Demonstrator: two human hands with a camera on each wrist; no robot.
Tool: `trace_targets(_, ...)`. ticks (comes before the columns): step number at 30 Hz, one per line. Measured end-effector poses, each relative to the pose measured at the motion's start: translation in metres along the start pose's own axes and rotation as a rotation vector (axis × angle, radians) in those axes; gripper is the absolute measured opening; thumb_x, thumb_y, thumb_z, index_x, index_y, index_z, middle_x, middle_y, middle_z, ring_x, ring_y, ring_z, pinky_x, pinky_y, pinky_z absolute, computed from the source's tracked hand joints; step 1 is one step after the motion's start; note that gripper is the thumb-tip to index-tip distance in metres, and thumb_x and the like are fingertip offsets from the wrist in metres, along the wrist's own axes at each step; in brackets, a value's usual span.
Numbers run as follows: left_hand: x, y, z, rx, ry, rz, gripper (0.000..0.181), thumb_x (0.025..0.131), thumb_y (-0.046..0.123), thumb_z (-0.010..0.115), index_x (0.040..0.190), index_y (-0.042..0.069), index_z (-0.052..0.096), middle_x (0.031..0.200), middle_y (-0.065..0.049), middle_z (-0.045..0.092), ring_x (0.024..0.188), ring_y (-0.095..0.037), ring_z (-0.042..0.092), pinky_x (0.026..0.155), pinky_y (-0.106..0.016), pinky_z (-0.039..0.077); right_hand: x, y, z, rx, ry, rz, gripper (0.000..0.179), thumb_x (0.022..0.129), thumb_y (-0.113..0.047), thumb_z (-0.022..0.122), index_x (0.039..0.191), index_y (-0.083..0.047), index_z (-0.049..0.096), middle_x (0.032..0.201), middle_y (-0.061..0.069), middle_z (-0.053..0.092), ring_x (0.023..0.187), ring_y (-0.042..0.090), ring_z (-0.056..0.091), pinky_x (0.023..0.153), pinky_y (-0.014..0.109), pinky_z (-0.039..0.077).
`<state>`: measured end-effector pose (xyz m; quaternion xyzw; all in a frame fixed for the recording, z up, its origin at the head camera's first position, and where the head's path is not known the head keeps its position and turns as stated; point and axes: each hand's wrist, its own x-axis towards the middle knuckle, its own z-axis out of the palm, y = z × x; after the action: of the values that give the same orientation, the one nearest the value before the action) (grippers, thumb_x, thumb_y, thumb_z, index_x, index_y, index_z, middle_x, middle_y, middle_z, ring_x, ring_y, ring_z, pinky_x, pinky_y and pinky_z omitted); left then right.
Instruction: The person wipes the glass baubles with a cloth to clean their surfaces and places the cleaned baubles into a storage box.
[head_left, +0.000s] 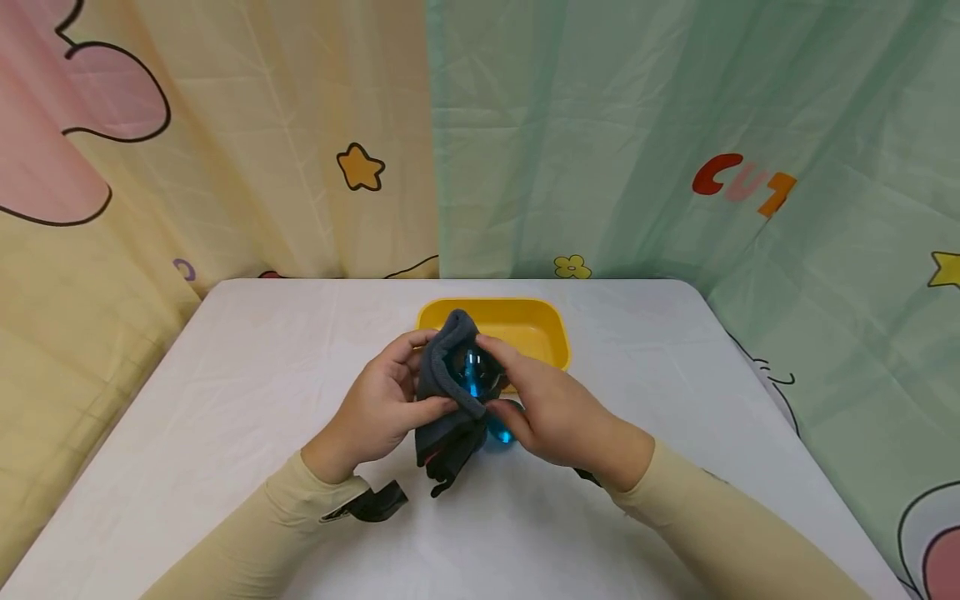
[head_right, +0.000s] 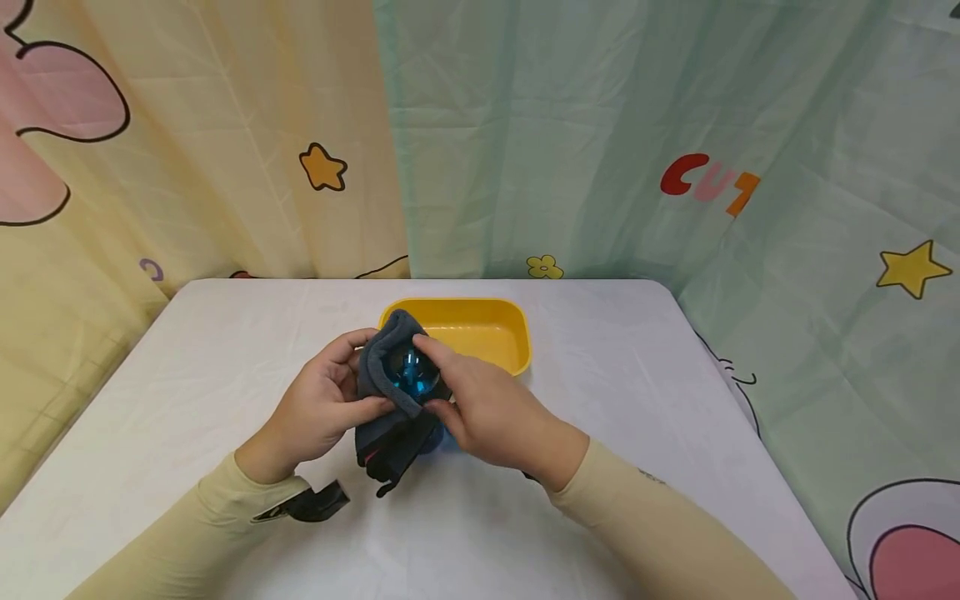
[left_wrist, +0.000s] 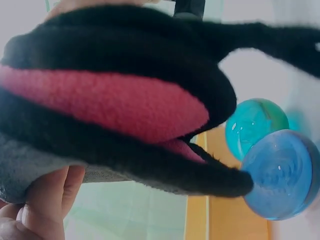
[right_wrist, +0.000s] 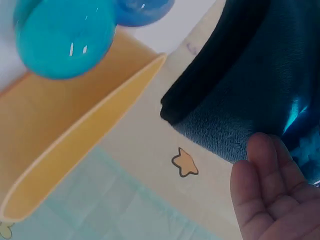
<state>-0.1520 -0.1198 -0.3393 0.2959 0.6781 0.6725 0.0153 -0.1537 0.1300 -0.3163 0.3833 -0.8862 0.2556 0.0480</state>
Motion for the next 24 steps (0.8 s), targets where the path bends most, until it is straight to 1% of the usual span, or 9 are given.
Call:
trace_targets(4, 0.0, 0.0014, -0.0004, -0.023, -0.005, -0.015, 0.067, 0.089, -0.012, 0.075, 0.147, -0.007, 0.042, 0.139, -0.032, 0.06, 0.113, -0.012, 0.068, 0.098, -0.025, 0.06, 0.0013, -0.0023, -0.0032, -0.183, 0.029, -0.008, 0.07, 0.098, -0.02, 0.077, 0.157, -0.01, 0.04, 0.114, 0.007, 0.076, 0.095, 0.02, 0.071, 0.089, 0.037, 0.063)
trace_targets(6, -0.0002, 0.0019, 0.0003, -0.029, -0.009, -0.016, 0.067, 0.089, -0.013, 0.075, 0.147, -0.007, 0.042, 0.139, -0.032, 0.06, 0.113, -0.012, 0.068, 0.098, -0.024, 0.06, 0.0013, -0.0024, -0.0041, -0.212, 0.046, -0.021, 0.068, 0.097, -0.02, 0.078, 0.155, -0.01, 0.044, 0.106, 0.005, 0.076, 0.09, 0.019, 0.068, 0.085, 0.035, 0.063)
trace_targets(8, -0.0005, 0.0024, 0.0005, -0.028, -0.013, -0.015, 0.066, 0.089, -0.013, 0.075, 0.147, -0.007, 0.043, 0.139, -0.033, 0.06, 0.112, -0.012, 0.068, 0.098, -0.025, 0.06, 0.0007, -0.0017, -0.0043, -0.205, 0.058, -0.036, 0.069, 0.096, -0.021, 0.079, 0.154, -0.008, 0.045, 0.107, 0.005, 0.076, 0.089, 0.018, 0.069, 0.084, 0.034, 0.063)
trace_targets(10, -0.0007, 0.0032, 0.0007, -0.027, -0.018, -0.015, 0.066, 0.089, -0.012, 0.075, 0.147, -0.006, 0.043, 0.139, -0.033, 0.06, 0.112, -0.012, 0.069, 0.097, -0.025, 0.06, 0.0002, -0.0011, -0.0043, -0.149, 0.062, -0.038, 0.07, 0.095, -0.022, 0.079, 0.154, -0.006, 0.044, 0.11, 0.006, 0.076, 0.091, 0.017, 0.071, 0.084, 0.033, 0.063)
trace_targets(13, -0.0009, 0.0037, 0.0014, -0.018, -0.025, -0.016, 0.067, 0.09, -0.01, 0.076, 0.148, -0.004, 0.043, 0.14, -0.032, 0.061, 0.112, -0.013, 0.069, 0.097, -0.026, 0.061, -0.0008, -0.0001, -0.0036, 0.004, 0.04, 0.008, 0.07, 0.098, -0.024, 0.076, 0.154, -0.004, 0.04, 0.106, 0.003, 0.076, 0.086, 0.013, 0.07, 0.075, 0.028, 0.063)
trace_targets(16, -0.001, 0.0036, 0.0025, -0.009, -0.027, -0.03, 0.067, 0.09, -0.008, 0.077, 0.148, -0.003, 0.044, 0.138, -0.031, 0.062, 0.11, -0.013, 0.07, 0.096, -0.027, 0.061, -0.0019, 0.0015, -0.0017, 0.19, 0.015, 0.064, 0.061, 0.103, -0.022, 0.069, 0.152, -0.001, 0.04, 0.098, 0.002, 0.077, 0.08, 0.009, 0.067, 0.07, 0.024, 0.06)
trace_targets(18, -0.0014, 0.0031, 0.0031, -0.004, -0.026, -0.041, 0.067, 0.09, -0.008, 0.077, 0.148, -0.002, 0.045, 0.137, -0.03, 0.063, 0.109, -0.014, 0.07, 0.095, -0.028, 0.062, -0.0026, 0.0023, -0.0003, 0.265, 0.009, 0.087, 0.053, 0.106, -0.021, 0.064, 0.15, 0.0, 0.042, 0.097, 0.002, 0.078, 0.08, 0.009, 0.067, 0.072, 0.024, 0.061)
trace_targets(21, -0.0018, 0.0017, 0.0035, 0.005, -0.021, -0.038, 0.066, 0.09, -0.008, 0.078, 0.147, -0.002, 0.045, 0.136, -0.03, 0.064, 0.108, -0.013, 0.07, 0.095, -0.027, 0.062, -0.0023, 0.0022, 0.0017, 0.298, 0.013, 0.076, 0.053, 0.109, -0.023, 0.059, 0.153, 0.0, 0.041, 0.113, 0.006, 0.078, 0.092, 0.011, 0.072, 0.085, 0.029, 0.063)
trace_targets(24, -0.0017, 0.0007, 0.0029, 0.006, -0.009, -0.017, 0.067, 0.089, -0.01, 0.077, 0.147, -0.004, 0.044, 0.136, -0.03, 0.064, 0.11, -0.012, 0.069, 0.097, -0.025, 0.061, -0.001, 0.0008, 0.0022, 0.234, 0.018, 0.036, 0.068, 0.106, -0.022, 0.065, 0.161, -0.002, 0.03, 0.13, 0.009, 0.072, 0.102, 0.016, 0.073, 0.092, 0.034, 0.064)
